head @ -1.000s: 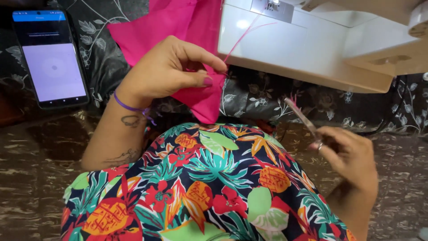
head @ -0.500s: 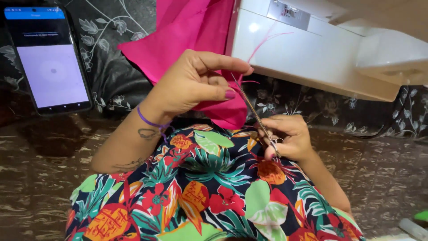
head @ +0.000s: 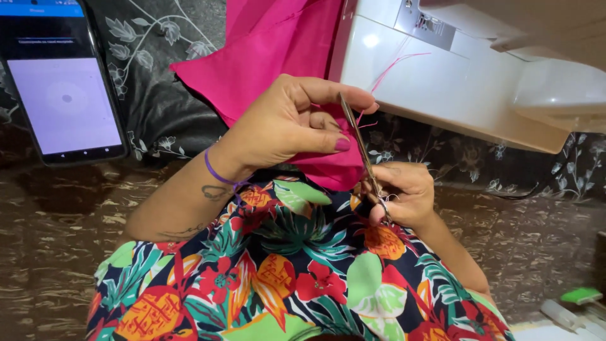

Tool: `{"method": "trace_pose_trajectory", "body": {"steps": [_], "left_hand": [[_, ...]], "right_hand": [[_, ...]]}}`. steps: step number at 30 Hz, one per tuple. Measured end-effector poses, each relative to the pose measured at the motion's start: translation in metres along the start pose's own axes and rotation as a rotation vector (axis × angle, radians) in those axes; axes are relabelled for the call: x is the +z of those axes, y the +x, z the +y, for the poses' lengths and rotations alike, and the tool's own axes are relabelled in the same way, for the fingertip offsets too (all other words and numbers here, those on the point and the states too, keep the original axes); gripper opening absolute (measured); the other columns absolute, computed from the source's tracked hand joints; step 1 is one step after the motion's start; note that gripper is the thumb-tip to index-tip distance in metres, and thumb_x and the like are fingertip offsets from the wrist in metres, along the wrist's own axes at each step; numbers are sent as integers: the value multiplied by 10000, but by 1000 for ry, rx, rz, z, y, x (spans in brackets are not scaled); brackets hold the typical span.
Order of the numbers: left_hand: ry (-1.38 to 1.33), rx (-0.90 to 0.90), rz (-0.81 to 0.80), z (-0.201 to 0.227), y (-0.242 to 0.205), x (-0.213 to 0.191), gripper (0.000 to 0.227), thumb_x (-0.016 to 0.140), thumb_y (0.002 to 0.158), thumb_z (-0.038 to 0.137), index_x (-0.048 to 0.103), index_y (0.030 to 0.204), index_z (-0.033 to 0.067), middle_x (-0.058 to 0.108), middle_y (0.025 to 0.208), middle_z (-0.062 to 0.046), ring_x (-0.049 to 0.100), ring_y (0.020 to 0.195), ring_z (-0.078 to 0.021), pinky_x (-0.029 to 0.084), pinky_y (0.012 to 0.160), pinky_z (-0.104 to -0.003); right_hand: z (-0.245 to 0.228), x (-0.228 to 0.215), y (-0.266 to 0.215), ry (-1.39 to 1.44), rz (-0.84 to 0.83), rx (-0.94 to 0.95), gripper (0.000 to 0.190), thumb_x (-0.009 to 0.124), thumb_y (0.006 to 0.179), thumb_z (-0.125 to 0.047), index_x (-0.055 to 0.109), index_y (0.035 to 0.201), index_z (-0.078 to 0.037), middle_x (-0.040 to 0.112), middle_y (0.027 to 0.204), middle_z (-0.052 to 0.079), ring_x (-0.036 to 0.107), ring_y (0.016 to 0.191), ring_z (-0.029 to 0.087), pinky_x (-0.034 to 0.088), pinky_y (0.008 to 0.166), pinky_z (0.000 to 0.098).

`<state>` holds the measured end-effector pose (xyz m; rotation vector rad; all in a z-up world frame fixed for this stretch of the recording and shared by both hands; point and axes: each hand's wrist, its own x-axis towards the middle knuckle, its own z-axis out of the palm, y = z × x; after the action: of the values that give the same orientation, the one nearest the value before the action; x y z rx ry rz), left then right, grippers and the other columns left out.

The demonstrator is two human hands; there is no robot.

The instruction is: Trimming excess fabric from a sewn pink piece using scissors at a sewing workstation

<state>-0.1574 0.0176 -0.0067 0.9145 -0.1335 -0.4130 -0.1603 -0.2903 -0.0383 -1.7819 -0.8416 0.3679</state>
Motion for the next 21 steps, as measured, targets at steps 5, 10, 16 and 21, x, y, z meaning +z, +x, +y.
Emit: {"method": "trace_pose_trajectory", "body": {"steps": [5, 10, 16, 21], "left_hand": [[40, 19, -3, -1, 2, 0, 495, 763, 938, -101, 689, 1418, -6, 762, 1145, -4, 440, 657, 76, 396, 594, -109], [53, 22, 2, 0, 3, 1, 495, 773, 933, -94, 676, 1412, -14, 752, 1333, -83, 479, 674, 81, 458, 633, -98], [46, 8, 9, -2, 2, 4, 502, 775, 919, -100, 694, 1399, 22, 747, 1399, -106, 480, 677, 72, 463, 653, -98], [24, 39, -13, -6, 0, 3, 546, 767, 929, -115, 656, 1442, 38, 728, 1445, -155, 546, 725, 62, 493, 689, -102]], "right_hand": [[-14, 0, 8, -3, -11, 31, 680, 762, 791, -587, 735, 1055, 39, 592, 687, 15, 475, 575, 90, 369, 540, 261], [-5, -3, -3, 9, 13, 41, 701, 806, 779, -534, 734, 1132, 68, 638, 747, 42, 508, 607, 99, 407, 569, 263], [4, -7, -18, -105, 39, 12, 612, 834, 798, -492, 759, 1166, -9, 571, 699, -24, 498, 600, 99, 386, 584, 276], [0, -6, -16, -41, 28, 31, 674, 807, 783, -589, 758, 1152, -26, 587, 709, -21, 485, 597, 80, 383, 571, 259]]}}
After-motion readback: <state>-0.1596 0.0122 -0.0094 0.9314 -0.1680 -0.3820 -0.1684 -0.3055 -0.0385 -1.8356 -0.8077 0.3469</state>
